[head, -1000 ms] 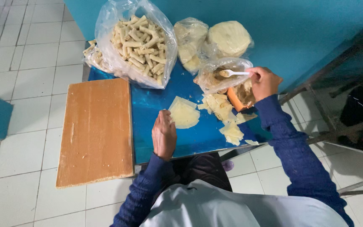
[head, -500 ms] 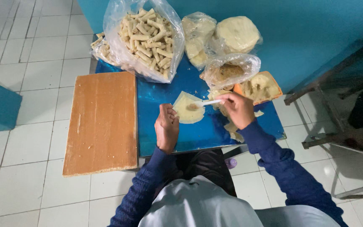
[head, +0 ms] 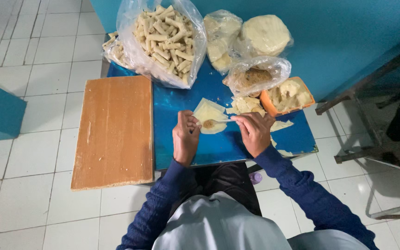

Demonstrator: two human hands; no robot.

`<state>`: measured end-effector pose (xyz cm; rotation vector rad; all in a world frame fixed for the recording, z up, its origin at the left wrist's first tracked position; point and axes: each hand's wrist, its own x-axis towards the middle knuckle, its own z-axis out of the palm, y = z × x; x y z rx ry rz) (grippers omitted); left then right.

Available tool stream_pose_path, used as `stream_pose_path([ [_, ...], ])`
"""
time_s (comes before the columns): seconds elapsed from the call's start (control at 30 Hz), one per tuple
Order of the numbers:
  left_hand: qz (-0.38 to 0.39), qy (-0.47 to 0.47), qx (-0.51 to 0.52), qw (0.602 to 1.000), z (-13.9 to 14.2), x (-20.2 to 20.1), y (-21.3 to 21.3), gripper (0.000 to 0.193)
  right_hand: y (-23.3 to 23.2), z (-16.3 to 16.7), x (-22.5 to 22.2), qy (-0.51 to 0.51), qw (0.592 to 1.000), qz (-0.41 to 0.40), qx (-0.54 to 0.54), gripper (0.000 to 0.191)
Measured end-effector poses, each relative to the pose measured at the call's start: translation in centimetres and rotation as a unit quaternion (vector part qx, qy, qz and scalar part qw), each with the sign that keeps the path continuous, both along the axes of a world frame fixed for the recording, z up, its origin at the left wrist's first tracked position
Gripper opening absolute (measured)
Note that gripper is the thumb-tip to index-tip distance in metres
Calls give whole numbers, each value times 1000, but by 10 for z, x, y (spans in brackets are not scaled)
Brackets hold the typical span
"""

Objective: The person sits at a blue table and assembles filled wrappers. They spoon brown filling from a plastic bag onto thin translucent wrapper sheets, fold the sheets over the filling, and set the folded pieces on the table, repeating the cycle.

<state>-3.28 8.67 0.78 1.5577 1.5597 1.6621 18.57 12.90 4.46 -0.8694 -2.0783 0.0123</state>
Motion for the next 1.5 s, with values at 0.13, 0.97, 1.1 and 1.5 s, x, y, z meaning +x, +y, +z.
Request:
stream_pose_path([
  [0.13,-7,-20,-6,1000,2,0,0,45,-4,0,4,-6,1000,-8,6,19],
  [0.97,-42,-18,-18,999,8,1,0,39,85,54,63,-117,936,-267,197,28],
  [1.1,-40,5,6,999,9,1,1,37,53,24,33,-85,973,-191,94,27],
  [1.5,-83,12,-5,996,5,-2,2,45,0,-26,-17,-71,988,-88,-105,15],
])
